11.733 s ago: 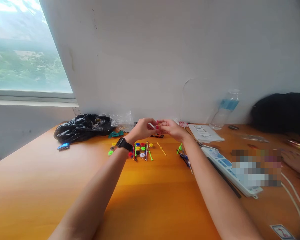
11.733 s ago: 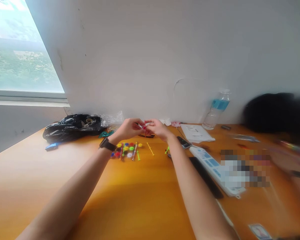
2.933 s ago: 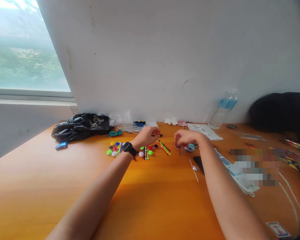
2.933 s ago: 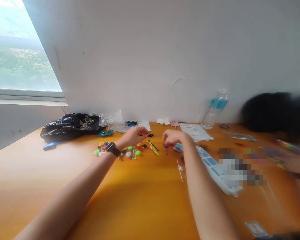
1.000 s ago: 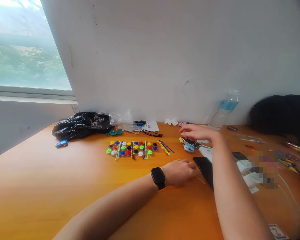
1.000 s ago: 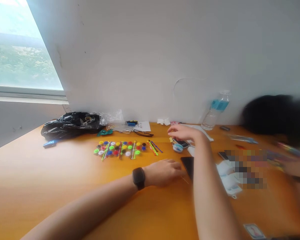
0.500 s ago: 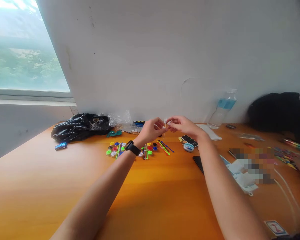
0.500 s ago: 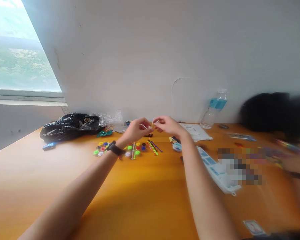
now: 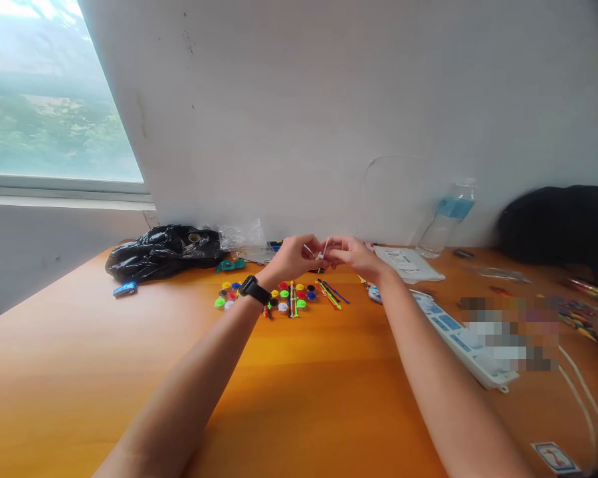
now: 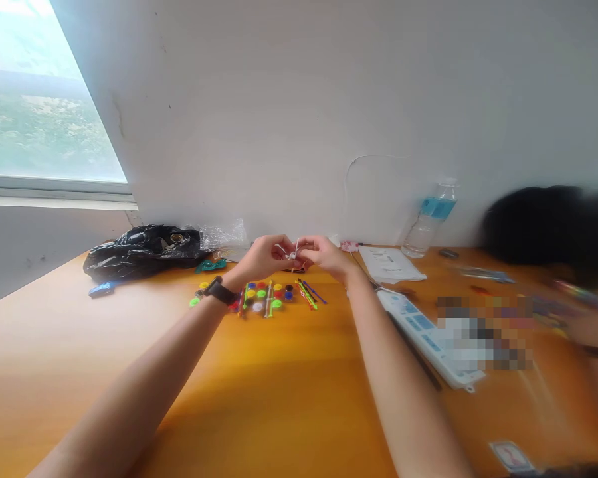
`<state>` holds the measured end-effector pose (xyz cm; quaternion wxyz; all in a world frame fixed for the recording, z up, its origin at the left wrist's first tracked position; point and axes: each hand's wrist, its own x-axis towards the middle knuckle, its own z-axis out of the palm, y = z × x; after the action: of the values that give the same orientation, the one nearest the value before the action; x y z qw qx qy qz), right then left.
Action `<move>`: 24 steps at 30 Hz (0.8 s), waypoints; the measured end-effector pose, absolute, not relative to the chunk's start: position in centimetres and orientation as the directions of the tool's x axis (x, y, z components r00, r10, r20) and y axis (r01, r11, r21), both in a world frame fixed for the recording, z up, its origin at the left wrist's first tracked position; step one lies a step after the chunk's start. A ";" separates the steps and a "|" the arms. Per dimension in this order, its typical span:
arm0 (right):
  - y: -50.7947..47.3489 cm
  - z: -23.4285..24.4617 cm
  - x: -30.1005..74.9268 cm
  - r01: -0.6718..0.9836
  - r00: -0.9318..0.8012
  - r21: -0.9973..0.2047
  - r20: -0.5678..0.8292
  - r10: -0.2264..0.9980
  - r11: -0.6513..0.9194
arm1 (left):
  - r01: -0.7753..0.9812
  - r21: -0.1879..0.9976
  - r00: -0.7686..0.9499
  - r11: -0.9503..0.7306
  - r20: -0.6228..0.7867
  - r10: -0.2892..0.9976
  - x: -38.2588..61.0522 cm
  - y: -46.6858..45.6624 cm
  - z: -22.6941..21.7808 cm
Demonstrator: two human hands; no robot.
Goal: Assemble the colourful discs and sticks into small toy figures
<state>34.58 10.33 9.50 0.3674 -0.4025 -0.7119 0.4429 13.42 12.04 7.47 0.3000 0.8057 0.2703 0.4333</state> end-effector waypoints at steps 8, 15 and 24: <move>11.3 8.2 34.4 0.117 -0.405 -0.959 0.192 0.894 0.260 | 0.244 0.661 0.467 -0.710 0.561 0.683 13.4 12.0 7.5; 11.3 7.7 34.4 0.103 -0.450 -0.961 0.185 0.874 0.256 | 0.139 0.692 0.537 -0.708 0.548 0.641 13.4 11.7 7.7; 11.7 7.0 34.6 0.698 -0.339 -0.690 -0.082 0.937 0.193 | 0.224 0.676 0.697 -0.702 0.392 0.600 14.4 10.8 6.3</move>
<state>34.62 11.71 7.00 0.1829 -0.5449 -0.7502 0.3268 14.44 10.78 6.31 0.3049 0.8692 0.2370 0.3089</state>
